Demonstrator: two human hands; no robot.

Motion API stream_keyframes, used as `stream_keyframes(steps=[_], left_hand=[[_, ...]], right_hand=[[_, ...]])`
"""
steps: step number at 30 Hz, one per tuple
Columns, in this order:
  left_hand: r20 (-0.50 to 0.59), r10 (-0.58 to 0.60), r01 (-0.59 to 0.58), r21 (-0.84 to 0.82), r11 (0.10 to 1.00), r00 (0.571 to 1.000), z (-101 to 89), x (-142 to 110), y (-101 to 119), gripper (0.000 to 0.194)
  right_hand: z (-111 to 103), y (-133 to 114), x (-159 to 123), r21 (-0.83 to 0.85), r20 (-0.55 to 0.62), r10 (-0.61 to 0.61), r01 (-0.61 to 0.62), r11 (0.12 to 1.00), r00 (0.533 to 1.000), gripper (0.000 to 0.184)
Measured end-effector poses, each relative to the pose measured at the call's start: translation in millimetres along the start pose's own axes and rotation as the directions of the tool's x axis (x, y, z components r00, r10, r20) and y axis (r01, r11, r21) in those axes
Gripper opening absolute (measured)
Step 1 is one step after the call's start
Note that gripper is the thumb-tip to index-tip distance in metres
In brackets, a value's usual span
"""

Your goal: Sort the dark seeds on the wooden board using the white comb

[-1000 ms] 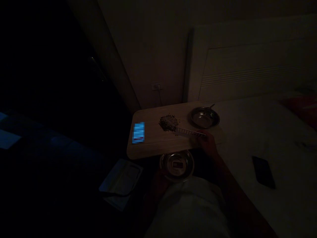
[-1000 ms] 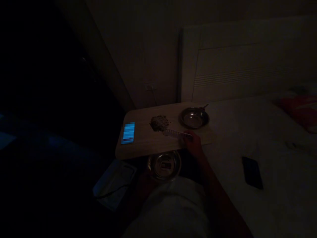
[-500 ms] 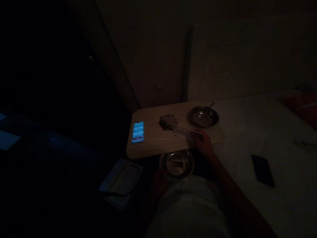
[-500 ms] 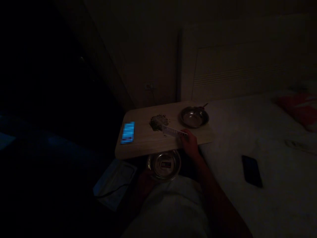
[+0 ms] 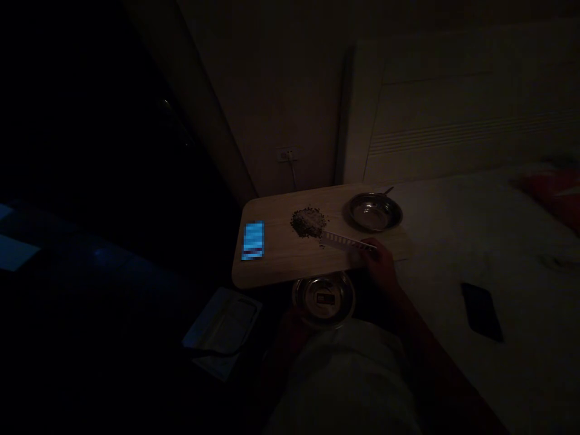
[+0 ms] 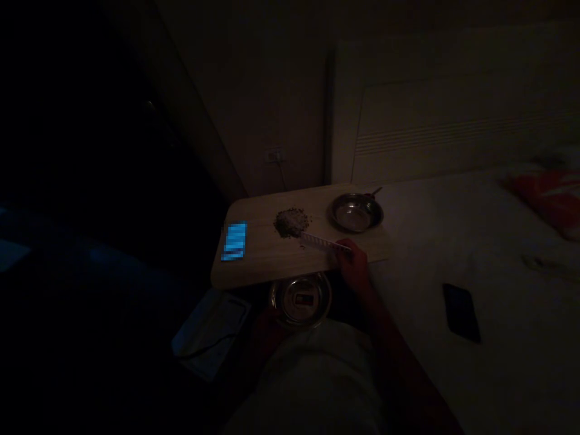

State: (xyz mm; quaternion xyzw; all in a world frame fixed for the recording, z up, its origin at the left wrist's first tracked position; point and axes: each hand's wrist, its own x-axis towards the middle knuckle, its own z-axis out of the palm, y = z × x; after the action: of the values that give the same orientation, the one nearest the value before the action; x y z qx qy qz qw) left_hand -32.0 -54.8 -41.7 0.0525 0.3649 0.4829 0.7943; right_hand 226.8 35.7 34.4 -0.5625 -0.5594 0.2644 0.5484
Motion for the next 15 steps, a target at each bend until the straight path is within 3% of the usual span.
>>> stream_keyframes(steps=[10, 15], left_hand=[[0.012, 0.003, -0.003, 0.005, 1.0, 1.0, 8.9, -9.0, 4.0, 0.034], [-0.028, 0.063, -0.063, 0.01, 0.998, 0.998, 6.2, -8.4, 3.0, 0.037]], right_hand=[[-8.3, -2.8, -6.3, 0.04, 0.028, 0.028, -0.029, 0.999, 0.999, 0.018], [-7.2, 0.0, -5.6, 0.059, 0.041, 0.034, -0.036, 0.998, 0.999, 0.018]])
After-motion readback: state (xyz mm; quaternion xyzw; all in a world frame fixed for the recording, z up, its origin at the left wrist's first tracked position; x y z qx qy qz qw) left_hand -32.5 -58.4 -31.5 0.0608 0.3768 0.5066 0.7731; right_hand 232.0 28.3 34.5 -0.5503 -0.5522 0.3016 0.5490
